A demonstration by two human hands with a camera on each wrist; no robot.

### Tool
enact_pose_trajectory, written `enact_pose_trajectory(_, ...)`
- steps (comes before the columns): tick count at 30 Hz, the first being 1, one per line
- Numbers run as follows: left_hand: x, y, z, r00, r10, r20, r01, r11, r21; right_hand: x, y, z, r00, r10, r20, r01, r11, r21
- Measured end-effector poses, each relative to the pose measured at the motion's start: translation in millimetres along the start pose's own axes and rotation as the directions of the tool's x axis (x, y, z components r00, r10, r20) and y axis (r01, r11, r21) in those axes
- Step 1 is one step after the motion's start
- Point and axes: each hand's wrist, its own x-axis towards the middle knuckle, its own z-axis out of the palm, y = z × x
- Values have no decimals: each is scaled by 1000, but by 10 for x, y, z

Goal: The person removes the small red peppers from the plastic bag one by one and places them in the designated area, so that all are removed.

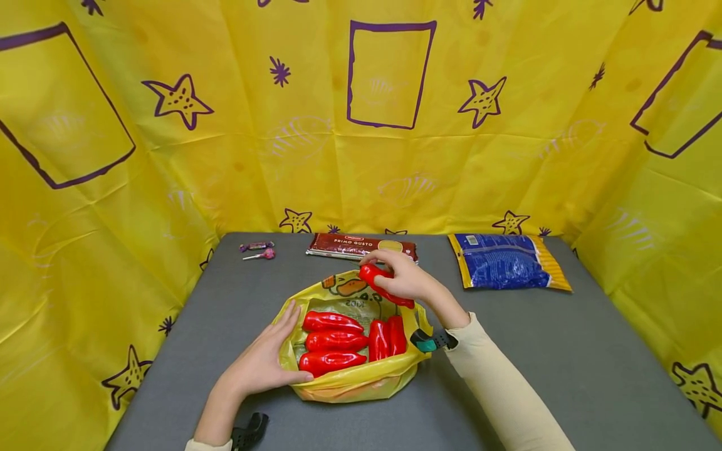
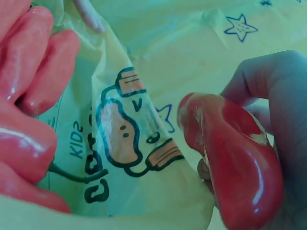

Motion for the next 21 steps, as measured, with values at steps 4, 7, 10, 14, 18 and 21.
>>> enact_pose_trajectory(4, -5, -13, 8, 1000, -12, 15, 13, 1000, -6, -66, 37, 5, 1000, 1, -29, 0, 1000, 27)
enact_pose_trajectory(7, -10, -20, 0, 1000, -21, 21, 21, 1000, 1, -122, 61, 2, 998, 22, -53, -19, 998, 63)
enact_pose_trajectory(10, -15, -25, -16, 1000, -21, 20, 21, 1000, 18, -176, 104, 5, 994, 55, -94, -44, 992, 115)
enact_pose_trajectory(14, -21, -45, -37, 1000, -13, 15, 12, 999, 45, -244, 169, 9, 977, 117, -178, -82, 978, 194)
enact_pose_trajectory(18, -32, -87, -60, 1000, -23, 16, 22, 998, 51, -324, 225, -20, 948, 161, -276, -90, 963, 254)
enact_pose_trajectory(21, -37, -129, -79, 999, -32, 20, 31, 999, 45, -409, 279, -59, 927, 193, -322, -106, 958, 268)
